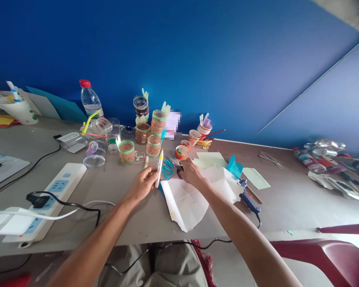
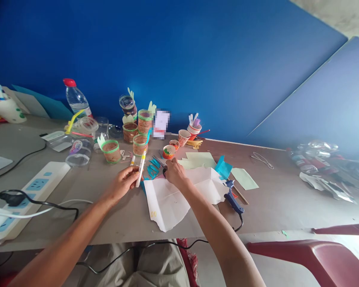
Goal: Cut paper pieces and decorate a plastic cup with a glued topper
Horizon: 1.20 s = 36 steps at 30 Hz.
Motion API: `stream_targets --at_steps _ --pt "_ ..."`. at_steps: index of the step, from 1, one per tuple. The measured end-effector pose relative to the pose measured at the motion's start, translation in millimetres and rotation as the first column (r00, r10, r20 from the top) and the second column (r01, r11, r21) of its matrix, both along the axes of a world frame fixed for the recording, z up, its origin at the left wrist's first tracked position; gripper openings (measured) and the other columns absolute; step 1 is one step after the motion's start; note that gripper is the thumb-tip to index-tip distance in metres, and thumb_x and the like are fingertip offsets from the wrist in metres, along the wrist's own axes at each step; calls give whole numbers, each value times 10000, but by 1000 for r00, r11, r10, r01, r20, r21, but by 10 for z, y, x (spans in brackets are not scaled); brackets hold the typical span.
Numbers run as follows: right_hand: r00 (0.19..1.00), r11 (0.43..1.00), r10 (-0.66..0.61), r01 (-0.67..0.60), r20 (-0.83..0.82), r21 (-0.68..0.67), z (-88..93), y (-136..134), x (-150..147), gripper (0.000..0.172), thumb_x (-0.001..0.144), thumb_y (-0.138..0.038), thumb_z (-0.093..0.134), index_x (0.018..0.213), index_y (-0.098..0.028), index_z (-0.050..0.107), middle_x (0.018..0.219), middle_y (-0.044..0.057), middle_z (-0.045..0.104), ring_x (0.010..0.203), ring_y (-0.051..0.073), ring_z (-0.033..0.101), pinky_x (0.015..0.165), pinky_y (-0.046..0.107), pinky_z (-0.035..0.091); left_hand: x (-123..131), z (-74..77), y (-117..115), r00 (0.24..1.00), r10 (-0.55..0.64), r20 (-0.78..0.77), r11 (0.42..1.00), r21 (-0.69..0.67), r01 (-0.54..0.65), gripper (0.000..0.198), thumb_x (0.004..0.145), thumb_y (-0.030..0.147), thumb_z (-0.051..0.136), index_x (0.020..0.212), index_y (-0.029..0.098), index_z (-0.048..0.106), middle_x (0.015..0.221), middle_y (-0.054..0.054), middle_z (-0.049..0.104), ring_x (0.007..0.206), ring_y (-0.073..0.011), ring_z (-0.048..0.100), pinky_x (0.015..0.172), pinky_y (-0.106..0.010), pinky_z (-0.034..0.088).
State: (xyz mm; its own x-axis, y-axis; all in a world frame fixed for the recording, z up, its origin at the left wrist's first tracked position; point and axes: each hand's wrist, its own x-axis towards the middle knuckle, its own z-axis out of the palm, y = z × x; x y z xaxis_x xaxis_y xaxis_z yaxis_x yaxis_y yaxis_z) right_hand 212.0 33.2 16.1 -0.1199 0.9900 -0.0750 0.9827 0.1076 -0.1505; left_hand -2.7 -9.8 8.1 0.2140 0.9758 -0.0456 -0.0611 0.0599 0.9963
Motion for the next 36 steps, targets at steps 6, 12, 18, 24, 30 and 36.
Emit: stream_targets --at_steps 6,12,18,24,30,36 --pt "1000 999 18 -17 -23 27 -4 -9 -8 323 807 -143 503 1109 -173 611 1133 110 560 925 220 600 772 302 420 -30 54 -3 992 47 113 997 50 -53 374 752 487 670 892 143 623 684 -14 648 493 -72 460 431 -193 338" --pt "999 998 22 -20 -30 61 15 -1 -15 347 798 -120 512 1123 -169 622 1179 125 554 1004 239 589 847 331 413 -112 59 23 941 127 314 981 100 -166 324 786 430 673 966 163 639 728 -9 656 508 -63 453 432 -184 326" --pt "999 994 38 -34 -34 106 -11 8 17 345 810 -127 512 1122 -195 642 1176 113 560 1064 240 560 879 333 401 -138 59 47 892 190 409 963 99 -251 285 771 394 693 958 182 656 716 -6 659 522 -71 464 442 -186 324" --pt "997 983 52 -42 -53 180 4 -3 -60 291 862 -154 478 1064 -193 683 1147 128 594 1088 269 526 919 379 381 -131 35 53 908 178 380 964 117 -238 280 787 394 677 965 179 653 723 -12 653 514 -75 455 434 -192 329" --pt "931 954 268 -221 -248 200 -86 84 -512 196 888 -244 520 960 -189 694 980 86 674 991 217 569 920 328 405 -123 -20 72 941 140 308 970 150 -193 285 804 417 654 954 175 641 715 -5 646 474 -57 428 423 -187 327" --pt "870 956 273 -199 -411 214 -272 146 -771 82 776 -147 587 783 -148 669 891 117 651 922 241 577 885 368 420 -72 68 35 974 161 158 978 110 -179 395 731 498 682 912 150 636 678 -10 644 465 -67 445 408 -192 332"
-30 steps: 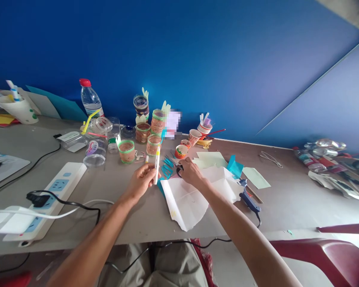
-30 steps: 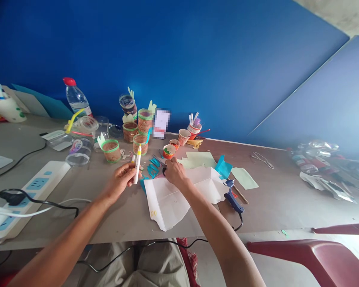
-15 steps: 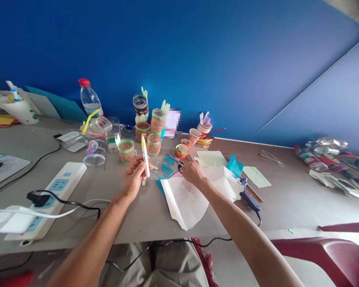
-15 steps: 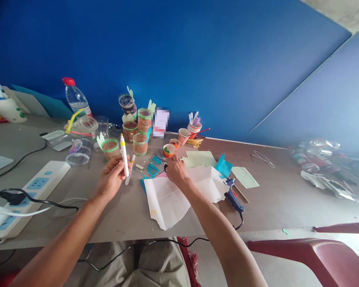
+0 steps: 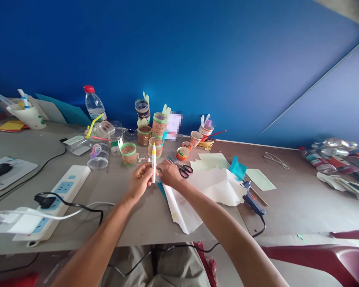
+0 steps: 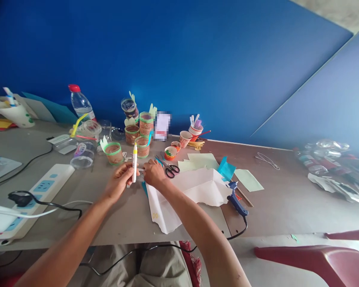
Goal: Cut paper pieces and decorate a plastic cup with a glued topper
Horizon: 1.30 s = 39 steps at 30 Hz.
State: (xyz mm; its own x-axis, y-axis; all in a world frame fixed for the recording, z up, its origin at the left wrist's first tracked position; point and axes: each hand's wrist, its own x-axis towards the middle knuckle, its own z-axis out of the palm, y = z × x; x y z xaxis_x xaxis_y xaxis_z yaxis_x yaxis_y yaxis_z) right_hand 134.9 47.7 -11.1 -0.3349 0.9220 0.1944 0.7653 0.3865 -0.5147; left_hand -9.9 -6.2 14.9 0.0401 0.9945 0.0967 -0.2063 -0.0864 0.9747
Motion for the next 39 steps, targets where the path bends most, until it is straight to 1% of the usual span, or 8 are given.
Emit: stream_targets --at_steps 4,8,11,13,14,21,26,39 --pt "964 996 -85 81 -252 -23 51 56 214 156 771 -144 513 863 -164 637 853 74 636 824 202 577 815 354 447 14 2 3 999 -11 -47 1000 -29 9 404 722 508 679 906 153 622 680 -11 650 463 -67 446 419 -193 339" --pt "843 986 -163 128 -512 -104 203 125 521 207 783 -231 438 922 -205 589 696 -7 577 601 143 524 602 278 451 21 -56 10 993 -70 -98 997 -30 67 382 749 493 664 931 159 633 666 -6 637 492 -86 469 443 -202 353" --pt "511 965 -215 -19 -832 -261 293 122 643 146 719 -239 508 853 -213 559 665 -28 554 526 106 470 526 236 413 30 -89 -6 977 -127 -170 992 -36 123 351 783 484 636 921 161 645 644 -3 613 502 -91 458 463 -207 363" --pt "232 933 -275 -170 -933 -318 317 100 656 133 663 -226 578 791 -205 549 663 -31 552 511 88 449 506 221 397 39 -100 -23 965 -139 -223 990 -32 135 340 807 478 611 929 163 648 656 -6 609 515 -93 456 471 -206 366" --pt "156 921 -297 -213 -942 -326 319 88 650 133 647 -223 598 767 -202 543 657 -32 547 507 84 443 499 218 393 45 -102 -32 957 -144 -250 990 -25 142 334 818 472 600 938 164 648 669 -8 610 523 -94 457 475 -206 368" --pt "36 866 -383 -333 -923 -372 224 95 626 152 613 -159 599 751 -194 545 594 -48 535 459 81 431 465 217 370 61 -103 -60 895 -156 -419 983 26 183 298 846 414 579 1005 177 663 752 -25 654 663 -136 569 601 -225 449" --pt "19 876 -392 -297 -920 -380 176 116 654 123 650 -212 617 742 -202 537 577 -56 534 448 78 412 463 220 363 48 -79 -57 883 -118 -454 986 52 159 289 845 410 577 994 182 674 799 -32 679 725 -161 608 648 -230 464" --pt "67 883 -380 -271 -923 -383 180 79 653 117 648 -260 672 703 -178 610 435 -73 443 431 77 369 460 211 320 72 -216 -31 876 -114 -468 987 47 154 316 832 434 585 967 175 706 774 -36 663 671 -145 557 620 -225 444"
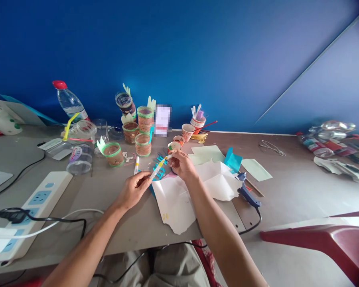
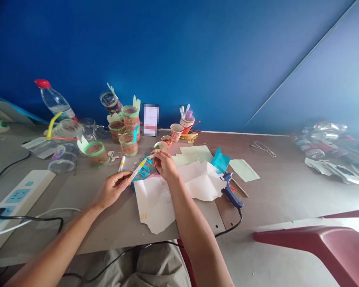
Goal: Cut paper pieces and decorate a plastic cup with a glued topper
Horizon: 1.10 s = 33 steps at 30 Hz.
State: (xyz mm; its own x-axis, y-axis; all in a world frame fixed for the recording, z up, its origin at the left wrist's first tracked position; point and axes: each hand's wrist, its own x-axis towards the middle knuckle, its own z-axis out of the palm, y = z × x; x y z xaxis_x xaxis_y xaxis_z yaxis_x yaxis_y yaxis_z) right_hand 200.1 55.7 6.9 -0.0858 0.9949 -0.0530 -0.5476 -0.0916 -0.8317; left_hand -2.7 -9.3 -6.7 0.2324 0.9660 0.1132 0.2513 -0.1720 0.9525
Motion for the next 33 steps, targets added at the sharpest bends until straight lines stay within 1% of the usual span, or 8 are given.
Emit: stream_targets --at_steps 4,8,14,18,23,29,31,33 --pt "1000 1000 -15 15 6 4 9 -3 8 105 649 -255 663 713 -186 615 430 -81 432 440 79 367 475 212 337 6 26 -7 1000 3 -25 1000 8 -3 301 834 419 579 955 174 705 792 -41 669 679 -147 561 628 -229 447" --pt "1000 1000 -4 4 20 4 6 -7 5 106 648 -257 661 711 -184 618 435 -83 424 435 74 358 470 209 327 7 60 -18 999 5 -35 1000 12 -4 293 821 418 593 940 178 711 775 -38 671 676 -152 565 614 -228 447" --pt "997 999 38 -39 66 5 -23 -2 -2 137 630 -292 674 697 -181 632 462 -76 445 432 68 361 453 206 312 0 31 -11 1000 -6 -25 1000 21 7 286 818 406 599 951 182 717 777 -37 677 672 -154 572 605 -223 454" --pt "992 998 52 -55 117 28 -23 -10 1 139 642 -308 674 685 -181 639 468 -69 457 435 68 372 447 204 305 -1 13 -7 999 -8 -54 999 44 10 265 835 385 584 948 187 720 760 -28 675 639 -144 558 586 -217 439" --pt "980 994 64 -78 186 70 -5 -36 -13 173 655 -342 702 680 -179 648 468 -68 445 433 67 362 436 209 286 0 31 -14 995 21 -99 998 69 -14 277 859 389 543 945 186 709 806 -46 693 682 -166 584 611 -237 443" --pt "963 985 95 -128 253 116 -14 -59 -38 245 719 -424 697 713 -196 608 478 -71 418 417 63 318 411 212 217 3 44 -14 981 88 -172 982 178 -57 243 873 350 509 946 185 671 800 -47 693 677 -168 598 634 -245 453" --pt "950 978 96 -144 296 147 -27 -64 -49 259 742 -437 685 725 -195 594 503 -70 421 427 60 319 416 211 219 6 41 -8 971 121 -205 970 231 -72 236 882 340 487 941 186 656 796 -47 686 680 -169 597 651 -251 458" --pt "938 974 70 -138 341 179 -42 -70 -67 271 761 -451 669 742 -194 587 523 -68 426 442 61 336 425 213 234 10 36 -1 959 159 -236 957 277 -90 242 891 334 458 938 185 643 808 -53 682 698 -174 602 677 -263 468"
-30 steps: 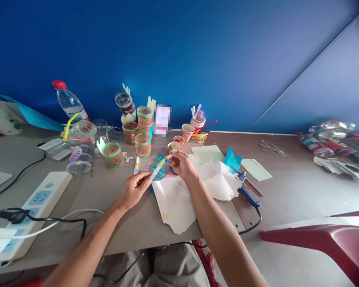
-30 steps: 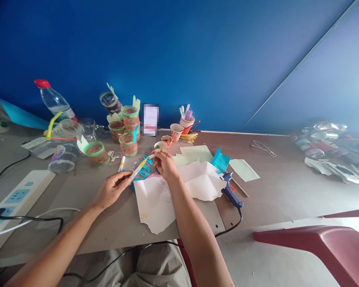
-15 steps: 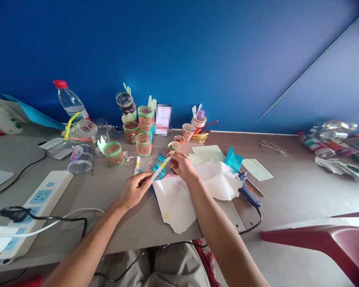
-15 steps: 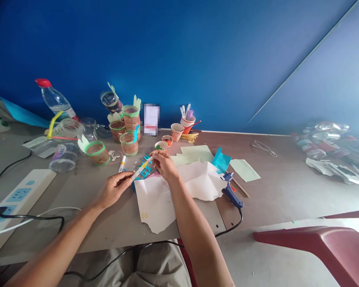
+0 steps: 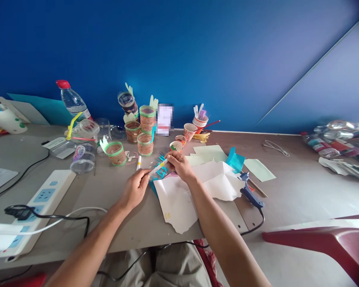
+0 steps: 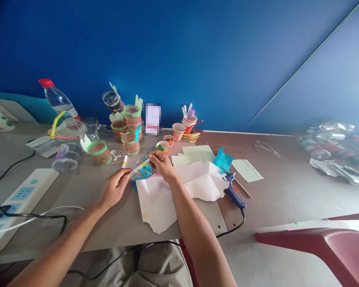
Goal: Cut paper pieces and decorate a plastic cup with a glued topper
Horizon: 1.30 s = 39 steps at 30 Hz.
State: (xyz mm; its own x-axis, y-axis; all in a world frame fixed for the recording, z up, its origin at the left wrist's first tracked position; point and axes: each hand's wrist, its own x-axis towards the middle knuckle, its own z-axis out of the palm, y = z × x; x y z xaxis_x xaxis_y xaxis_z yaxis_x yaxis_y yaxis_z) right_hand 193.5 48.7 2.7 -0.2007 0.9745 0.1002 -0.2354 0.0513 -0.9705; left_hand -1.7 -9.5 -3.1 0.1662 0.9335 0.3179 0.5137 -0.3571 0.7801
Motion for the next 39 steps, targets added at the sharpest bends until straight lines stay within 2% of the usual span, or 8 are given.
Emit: stream_targets --at_steps 8,21,24,27,32,36,39 --pt "998 999 -38 36 47 31 -54 -15 -104 351 762 -529 645 757 -192 548 528 -69 457 455 69 370 445 221 269 -6 -24 18 994 62 -88 998 19 -60 287 900 322 374 940 177 619 852 -73 701 774 -200 648 736 -301 508" --pt "997 1000 -14 13 -73 -20 -66 -67 -261 397 732 -552 687 732 -201 502 450 -101 441 396 53 326 418 208 239 -14 -43 6 985 96 -144 991 105 -82 285 897 284 345 913 175 608 828 -88 691 754 -209 646 698 -301 501" --pt "979 995 -78 64 -190 -75 -35 -62 -308 414 731 -588 667 821 -202 547 469 -93 462 390 63 340 414 213 251 -14 -17 43 990 86 -112 993 95 -76 285 911 298 356 928 182 616 785 -58 681 717 -188 638 686 -283 500" --pt "944 982 -176 150 -280 -113 26 -25 -279 525 747 -666 590 996 -205 556 578 -56 553 416 80 402 426 225 295 -47 -29 106 991 124 -50 988 96 -119 283 919 320 384 960 179 625 779 -48 683 702 -178 638 685 -279 507" --pt "873 921 -385 343 -301 -184 40 51 -91 512 725 -671 585 922 -201 541 576 -54 551 397 68 370 408 222 267 -92 -139 188 982 185 -47 972 158 -176 312 903 316 429 1062 140 631 970 -127 708 899 -228 670 816 -340 525" --pt "881 928 -367 326 -298 -179 5 46 -56 513 710 -662 607 920 -197 551 593 -45 572 402 69 394 418 223 288 -85 -167 189 986 141 -87 979 160 -126 373 905 345 447 1167 131 603 1039 -143 706 946 -240 671 834 -357 529" --pt "908 945 -326 301 -263 -130 12 21 -83 502 723 -655 606 925 -197 574 587 -47 566 412 75 406 427 231 305 -100 -106 156 982 152 -113 971 202 -127 331 898 358 460 1077 150 645 1035 -139 704 952 -240 663 836 -352 521"
